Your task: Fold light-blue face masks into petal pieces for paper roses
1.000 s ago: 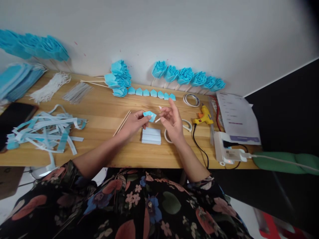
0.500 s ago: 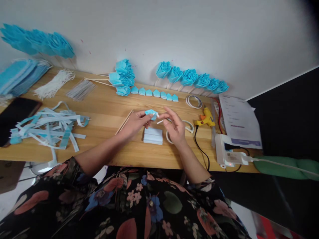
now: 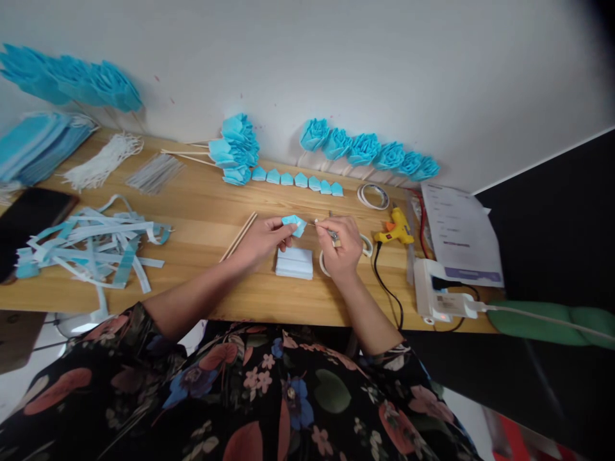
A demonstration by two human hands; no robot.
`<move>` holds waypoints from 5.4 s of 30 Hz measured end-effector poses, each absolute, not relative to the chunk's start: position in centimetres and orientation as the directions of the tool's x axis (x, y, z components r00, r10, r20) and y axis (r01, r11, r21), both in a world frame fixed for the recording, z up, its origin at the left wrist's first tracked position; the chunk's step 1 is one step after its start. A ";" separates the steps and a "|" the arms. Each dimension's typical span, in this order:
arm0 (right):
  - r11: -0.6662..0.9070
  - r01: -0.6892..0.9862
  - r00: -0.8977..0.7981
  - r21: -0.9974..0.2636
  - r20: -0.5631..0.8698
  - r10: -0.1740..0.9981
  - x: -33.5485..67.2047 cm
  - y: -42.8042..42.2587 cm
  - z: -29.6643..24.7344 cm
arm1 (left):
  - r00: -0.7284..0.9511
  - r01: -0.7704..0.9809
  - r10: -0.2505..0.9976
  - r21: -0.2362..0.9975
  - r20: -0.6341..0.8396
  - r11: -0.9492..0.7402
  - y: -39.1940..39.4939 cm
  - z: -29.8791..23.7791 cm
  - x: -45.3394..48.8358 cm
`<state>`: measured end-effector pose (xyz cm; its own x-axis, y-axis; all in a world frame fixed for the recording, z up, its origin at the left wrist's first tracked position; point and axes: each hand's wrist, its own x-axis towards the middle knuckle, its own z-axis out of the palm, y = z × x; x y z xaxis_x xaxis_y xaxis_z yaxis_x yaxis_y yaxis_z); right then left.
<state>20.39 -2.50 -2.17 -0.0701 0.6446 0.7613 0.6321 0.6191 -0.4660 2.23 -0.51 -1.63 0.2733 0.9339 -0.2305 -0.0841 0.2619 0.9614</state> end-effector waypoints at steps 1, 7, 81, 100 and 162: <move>0.618 0.662 -0.087 -0.425 0.775 0.626 20.4 -2.5 -2.1 | 0.282 -0.082 0.931 0.961 -0.233 0.265 -0.6 -1.6 2.2; 0.543 0.784 -0.175 -0.301 0.732 0.659 20.4 -2.9 -2.0 | 0.299 -0.079 0.929 0.965 -0.216 0.250 -0.6 -2.0 2.3; 0.350 0.178 -0.030 -0.920 0.351 0.936 19.7 -2.2 -2.8 | 0.402 0.056 0.912 0.997 -0.077 0.059 -0.4 -1.4 2.0; 0.027 -0.363 -0.008 -0.931 0.032 0.999 21.2 -1.6 -1.4 | 0.341 0.014 0.929 0.988 -0.146 0.151 -0.1 -1.3 2.0; 0.363 0.315 -0.043 -0.877 0.369 0.928 20.4 -2.6 -1.4 | 0.462 -0.012 0.877 0.988 -0.132 0.155 -0.5 -1.1 2.3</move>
